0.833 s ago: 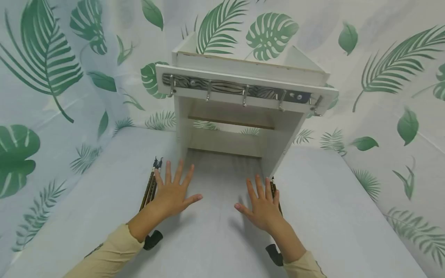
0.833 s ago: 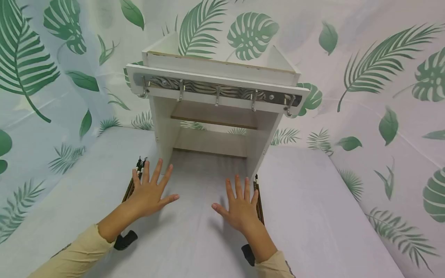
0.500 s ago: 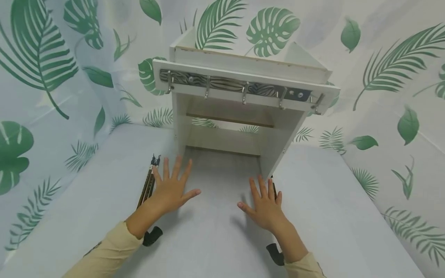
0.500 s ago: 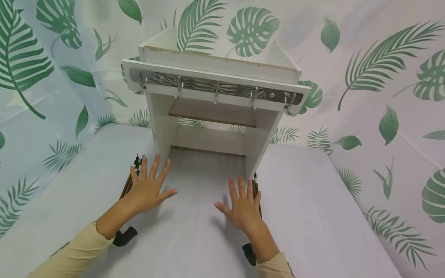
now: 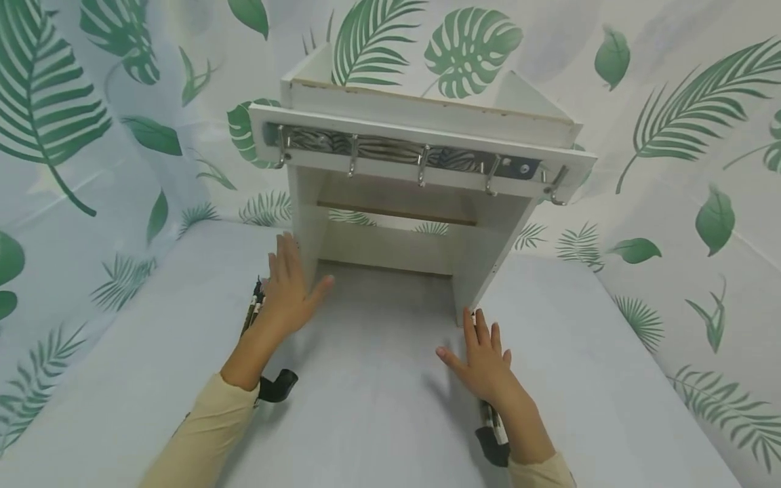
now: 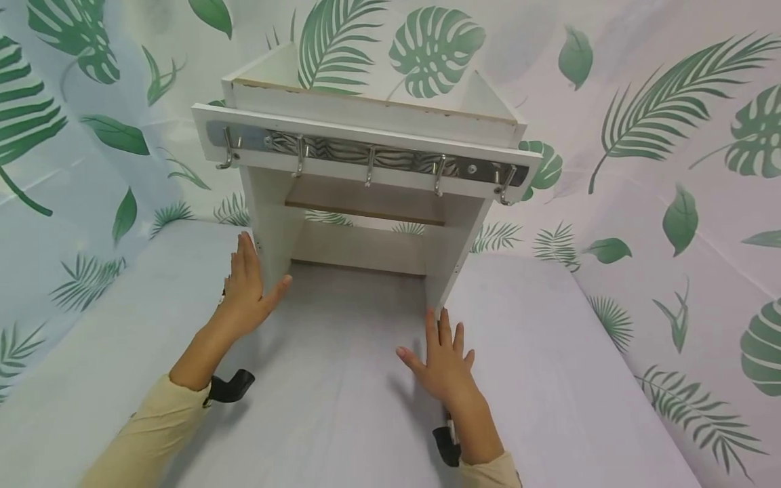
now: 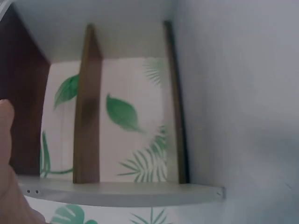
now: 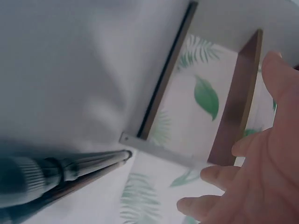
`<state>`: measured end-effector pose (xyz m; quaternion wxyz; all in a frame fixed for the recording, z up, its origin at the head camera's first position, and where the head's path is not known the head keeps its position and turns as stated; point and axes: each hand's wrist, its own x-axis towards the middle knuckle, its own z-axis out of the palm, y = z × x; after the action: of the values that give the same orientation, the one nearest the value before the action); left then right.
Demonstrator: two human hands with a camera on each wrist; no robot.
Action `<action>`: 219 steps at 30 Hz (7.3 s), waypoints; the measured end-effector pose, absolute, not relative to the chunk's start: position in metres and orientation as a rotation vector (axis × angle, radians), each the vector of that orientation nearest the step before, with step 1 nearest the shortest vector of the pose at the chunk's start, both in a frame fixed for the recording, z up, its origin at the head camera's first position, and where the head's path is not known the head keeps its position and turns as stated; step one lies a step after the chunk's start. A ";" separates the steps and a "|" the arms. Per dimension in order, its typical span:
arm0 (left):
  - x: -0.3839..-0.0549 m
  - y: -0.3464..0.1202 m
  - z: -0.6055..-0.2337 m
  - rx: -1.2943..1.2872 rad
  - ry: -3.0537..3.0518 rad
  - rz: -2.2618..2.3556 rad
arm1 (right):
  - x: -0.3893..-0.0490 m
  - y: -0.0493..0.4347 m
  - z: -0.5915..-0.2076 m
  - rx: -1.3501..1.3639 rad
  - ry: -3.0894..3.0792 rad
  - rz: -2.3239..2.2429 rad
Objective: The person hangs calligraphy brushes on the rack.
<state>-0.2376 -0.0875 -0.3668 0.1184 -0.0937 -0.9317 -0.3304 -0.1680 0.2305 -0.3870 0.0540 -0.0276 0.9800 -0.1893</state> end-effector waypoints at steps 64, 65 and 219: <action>-0.284 -0.067 -0.395 -0.241 -2.027 -0.875 | -0.202 0.285 -0.411 0.099 2.847 -0.683; -0.284 -0.067 -0.395 -0.238 -2.033 -0.876 | -0.202 0.286 -0.411 0.095 2.850 -0.678; -0.279 -0.071 -0.400 -0.294 -2.013 -0.868 | -0.133 0.259 -0.291 -0.286 3.630 -1.145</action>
<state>-0.2794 -0.0714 -0.3997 0.4481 -0.1188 -0.8136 -0.3509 -0.1330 0.2588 -0.2915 -0.3311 -0.0707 0.8974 -0.2830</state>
